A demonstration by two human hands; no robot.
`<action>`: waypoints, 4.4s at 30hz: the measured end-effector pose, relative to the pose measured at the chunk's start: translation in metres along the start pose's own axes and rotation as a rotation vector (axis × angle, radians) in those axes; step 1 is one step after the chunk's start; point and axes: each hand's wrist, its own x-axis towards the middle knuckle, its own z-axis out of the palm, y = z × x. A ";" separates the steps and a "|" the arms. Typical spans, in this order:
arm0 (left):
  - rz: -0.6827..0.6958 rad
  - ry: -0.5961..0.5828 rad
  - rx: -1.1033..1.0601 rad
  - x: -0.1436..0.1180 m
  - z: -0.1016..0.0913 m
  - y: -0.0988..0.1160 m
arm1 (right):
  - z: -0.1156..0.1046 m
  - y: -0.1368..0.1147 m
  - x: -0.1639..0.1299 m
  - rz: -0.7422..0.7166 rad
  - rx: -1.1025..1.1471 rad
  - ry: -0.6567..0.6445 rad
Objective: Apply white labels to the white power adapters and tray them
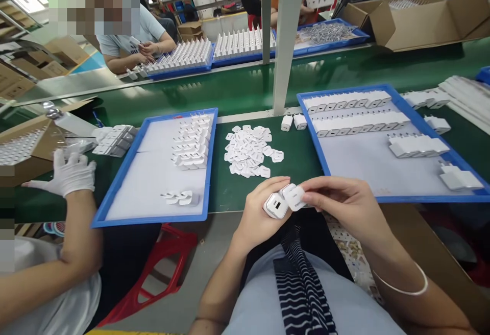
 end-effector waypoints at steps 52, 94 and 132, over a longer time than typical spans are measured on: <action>-0.018 -0.078 -0.101 0.002 0.001 0.011 | 0.017 -0.010 -0.016 -0.214 -0.312 -0.039; -0.010 -0.082 -0.051 -0.011 0.007 0.007 | 0.047 0.031 -0.015 0.113 0.161 0.006; -0.640 0.283 0.604 -0.022 -0.172 0.020 | 0.156 0.059 0.103 -0.181 -0.211 -0.341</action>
